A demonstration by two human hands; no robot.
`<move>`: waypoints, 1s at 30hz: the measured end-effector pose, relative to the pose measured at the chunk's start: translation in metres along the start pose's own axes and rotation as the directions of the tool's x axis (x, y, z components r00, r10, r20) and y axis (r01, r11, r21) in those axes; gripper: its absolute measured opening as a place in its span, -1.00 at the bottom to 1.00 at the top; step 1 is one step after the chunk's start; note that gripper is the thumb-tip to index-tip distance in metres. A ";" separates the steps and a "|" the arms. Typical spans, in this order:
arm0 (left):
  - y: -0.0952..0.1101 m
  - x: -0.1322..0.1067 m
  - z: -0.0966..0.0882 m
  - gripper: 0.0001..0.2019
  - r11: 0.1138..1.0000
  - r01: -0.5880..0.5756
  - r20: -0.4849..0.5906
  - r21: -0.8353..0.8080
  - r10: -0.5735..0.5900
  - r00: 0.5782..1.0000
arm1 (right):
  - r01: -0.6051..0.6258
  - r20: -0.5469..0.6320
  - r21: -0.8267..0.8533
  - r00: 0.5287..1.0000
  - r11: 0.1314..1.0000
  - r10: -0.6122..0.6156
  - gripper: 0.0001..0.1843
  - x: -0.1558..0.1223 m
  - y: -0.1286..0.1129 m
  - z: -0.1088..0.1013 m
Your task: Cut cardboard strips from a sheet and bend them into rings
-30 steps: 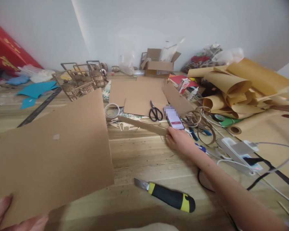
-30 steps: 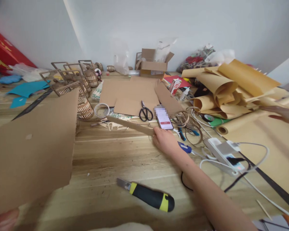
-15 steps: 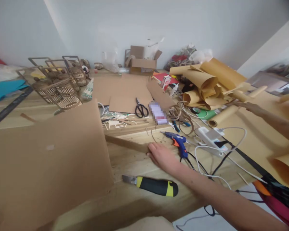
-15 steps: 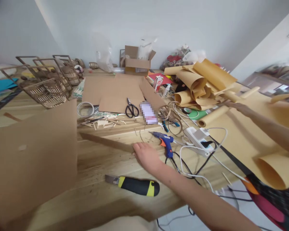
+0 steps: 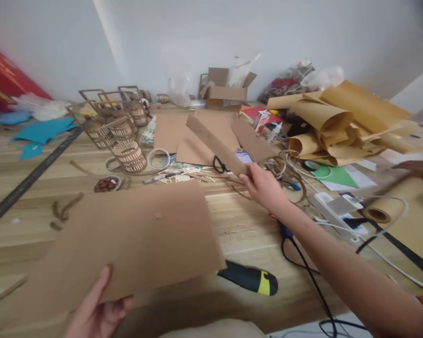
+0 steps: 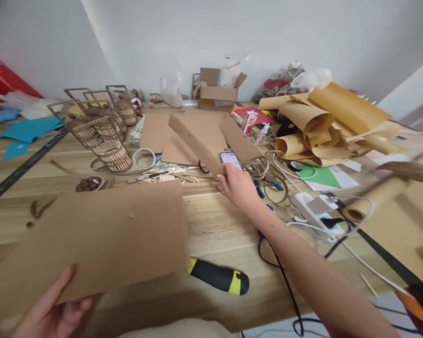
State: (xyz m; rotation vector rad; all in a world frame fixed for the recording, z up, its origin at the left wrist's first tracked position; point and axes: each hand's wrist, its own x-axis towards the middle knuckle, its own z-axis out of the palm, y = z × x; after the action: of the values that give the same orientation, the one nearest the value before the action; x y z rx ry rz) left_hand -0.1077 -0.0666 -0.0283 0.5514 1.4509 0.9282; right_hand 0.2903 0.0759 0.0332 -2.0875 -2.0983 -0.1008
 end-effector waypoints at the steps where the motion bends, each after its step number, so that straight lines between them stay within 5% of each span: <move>1: 0.005 0.003 0.014 -0.53 0.998 0.020 -0.024 -0.065 -0.021 0.999 | 0.028 -0.044 0.038 0.999 0.999 -0.026 -0.68 -0.002 0.000 -0.003; 4: 0.019 0.014 0.064 -0.65 0.980 0.053 -0.056 -0.190 -0.065 0.996 | 0.168 -0.162 0.167 0.977 0.972 -0.141 -0.64 -0.007 -0.002 -0.006; 8: 0.022 0.023 0.106 -0.78 0.952 0.189 0.241 -0.243 -0.129 0.962 | 0.383 -0.103 0.265 0.924 0.885 -0.369 -0.60 -0.011 -0.012 0.003; 10: 0.015 0.020 0.104 -0.66 0.942 0.285 0.389 -0.177 -0.199 0.900 | 0.465 -0.012 0.315 0.874 0.828 -0.486 -0.59 -0.016 -0.017 0.012; 13: 0.005 0.009 0.085 -0.48 0.956 0.290 0.456 -0.042 -0.240 0.857 | 0.501 0.117 0.392 0.805 0.771 -0.582 -0.55 -0.024 -0.021 0.028; 15: 0.006 0.002 0.071 -0.40 0.982 0.180 0.459 0.050 -0.183 0.870 | 0.509 0.161 0.424 0.772 0.749 -0.615 -0.51 -0.029 -0.022 0.039; 18: 0.017 0.004 0.055 -0.46 0.937 -0.190 0.398 0.292 0.061 0.915 | 0.529 0.193 0.443 0.732 0.724 -0.653 -0.43 -0.031 -0.026 0.050; 20: 0.023 0.016 0.047 -0.56 0.709 -0.461 0.335 0.533 0.323 0.885 | 0.552 0.204 0.438 0.708 0.710 -0.676 -0.43 -0.030 -0.028 0.053; 21: 0.025 0.024 0.043 -0.59 0.522 -0.562 0.345 0.642 0.457 0.819 | 0.567 0.208 0.424 0.698 0.706 -0.686 -0.44 -0.030 -0.029 0.054; 22: 0.024 0.034 0.039 -0.57 0.286 -0.651 0.412 0.703 0.581 0.701 | 0.584 0.209 0.402 0.691 0.705 -0.692 -0.45 -0.029 -0.029 0.054; 24: 0.017 0.054 0.032 -0.46 -0.101 -0.627 0.525 0.772 0.657 0.540 | 0.608 0.205 0.346 0.695 0.715 -0.690 -0.42 -0.029 -0.026 0.054; 25: 0.012 0.063 0.028 -0.43 -0.232 -0.591 0.583 0.773 0.627 0.517 | 0.608 0.195 0.324 0.707 0.725 -0.680 -0.38 -0.030 -0.024 0.055; 27: 0.003 0.077 0.021 -0.44 -0.389 -0.567 0.675 0.727 0.556 0.484 | 0.587 0.165 0.309 0.742 0.748 -0.650 -0.32 -0.033 -0.018 0.057; 30: -0.001 0.089 0.012 -0.48 -0.449 -0.577 0.728 0.682 0.488 0.481 | 0.535 0.132 0.330 0.790 0.778 -0.599 -0.40 -0.042 -0.008 0.060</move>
State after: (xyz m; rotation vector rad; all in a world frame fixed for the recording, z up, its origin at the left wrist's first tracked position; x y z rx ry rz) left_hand -0.1069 0.0066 -0.0808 2.8118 1.4799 0.2794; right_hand 0.2776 0.0445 -0.0320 -1.2916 -2.6411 0.3566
